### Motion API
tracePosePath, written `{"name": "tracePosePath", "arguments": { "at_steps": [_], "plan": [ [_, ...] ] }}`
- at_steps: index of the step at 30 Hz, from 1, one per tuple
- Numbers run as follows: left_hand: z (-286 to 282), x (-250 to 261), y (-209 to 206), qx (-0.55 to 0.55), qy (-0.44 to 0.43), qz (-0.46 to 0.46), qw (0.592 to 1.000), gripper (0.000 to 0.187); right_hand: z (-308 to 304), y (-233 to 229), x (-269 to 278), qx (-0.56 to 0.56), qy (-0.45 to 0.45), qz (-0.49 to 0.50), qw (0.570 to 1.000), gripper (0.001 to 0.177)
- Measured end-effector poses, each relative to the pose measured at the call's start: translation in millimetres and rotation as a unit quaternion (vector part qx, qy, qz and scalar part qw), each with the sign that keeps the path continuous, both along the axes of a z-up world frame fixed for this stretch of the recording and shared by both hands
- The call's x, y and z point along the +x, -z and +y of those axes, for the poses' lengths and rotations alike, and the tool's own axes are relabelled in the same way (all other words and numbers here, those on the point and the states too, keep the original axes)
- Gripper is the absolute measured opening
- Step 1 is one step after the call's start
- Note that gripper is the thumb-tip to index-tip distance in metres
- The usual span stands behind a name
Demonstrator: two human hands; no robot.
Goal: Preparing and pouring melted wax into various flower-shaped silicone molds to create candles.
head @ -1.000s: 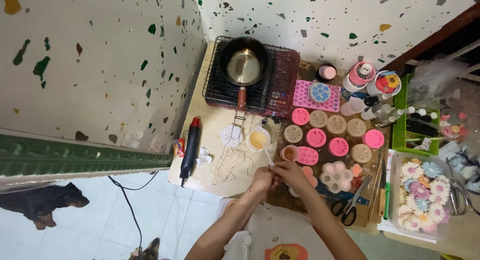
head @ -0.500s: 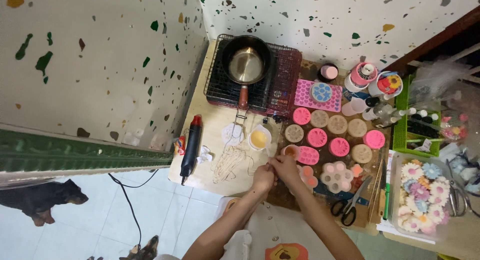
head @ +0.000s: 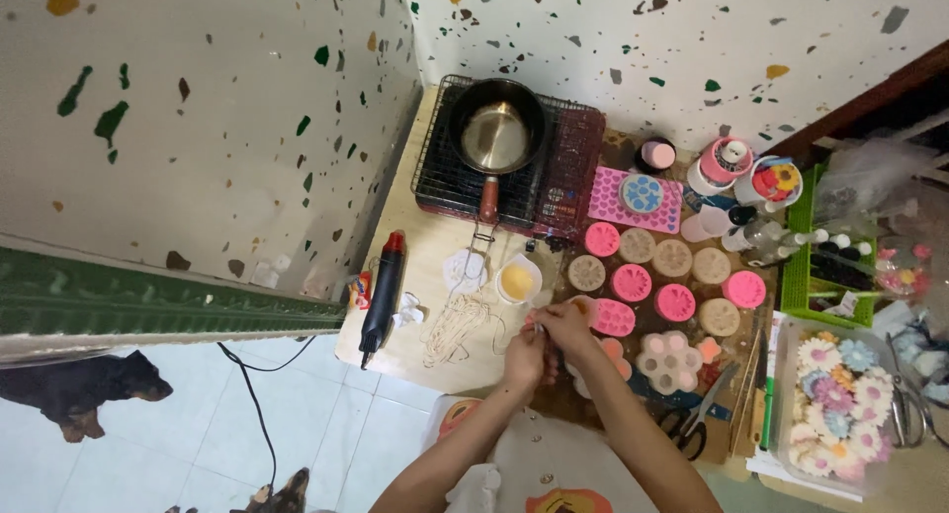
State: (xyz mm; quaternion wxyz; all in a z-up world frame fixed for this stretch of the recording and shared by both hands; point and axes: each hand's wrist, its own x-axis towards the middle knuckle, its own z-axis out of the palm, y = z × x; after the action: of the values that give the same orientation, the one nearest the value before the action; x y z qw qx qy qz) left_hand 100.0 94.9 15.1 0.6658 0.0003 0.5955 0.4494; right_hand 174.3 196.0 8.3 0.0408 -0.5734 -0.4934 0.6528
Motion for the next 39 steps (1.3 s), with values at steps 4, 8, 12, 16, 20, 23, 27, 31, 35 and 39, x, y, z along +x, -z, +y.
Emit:
{"name": "tracePosePath", "arguments": {
  "at_steps": [4,8,12,16,20,23,27,31,35,39],
  "plan": [
    [-3,-2,2,0.029,0.054,0.097,0.993,0.041,2,14,1,-0.034,0.057,0.051,0.997,0.028],
    [-5,-7,-11,0.077,0.118,0.153,0.978,0.042,8,45,2,-0.041,0.077,0.096,0.992,0.026],
    [-6,-3,-24,0.077,0.079,0.146,0.983,0.041,13,33,-6,-0.063,0.098,0.078,0.990,0.026],
    [-7,-5,-38,0.052,0.090,0.158,0.982,0.039,18,31,-10,-0.035,0.104,0.089,0.990,0.026],
    [-10,-5,-40,0.065,0.106,0.165,0.978,0.036,22,25,-16,-0.059,0.127,0.092,0.986,0.024],
    [-12,-6,-45,0.068,0.101,0.166,0.979,0.035,22,35,-16,-0.046,0.114,0.094,0.988,0.028],
    [-14,-5,-40,0.077,0.083,0.141,0.983,0.034,24,53,-10,-0.077,0.110,0.140,0.981,0.030],
    [-14,-3,-4,0.028,0.002,-0.021,0.999,0.029,16,18,-2,-0.143,0.066,0.111,0.981,0.038],
    [-13,-9,33,0.019,-0.025,-0.144,0.989,0.031,2,3,14,-0.132,0.015,-0.048,0.990,0.033],
    [-15,-15,22,0.000,-0.040,-0.198,0.979,0.029,-18,27,25,-0.070,0.017,0.082,0.994,0.034]
  ]
}}
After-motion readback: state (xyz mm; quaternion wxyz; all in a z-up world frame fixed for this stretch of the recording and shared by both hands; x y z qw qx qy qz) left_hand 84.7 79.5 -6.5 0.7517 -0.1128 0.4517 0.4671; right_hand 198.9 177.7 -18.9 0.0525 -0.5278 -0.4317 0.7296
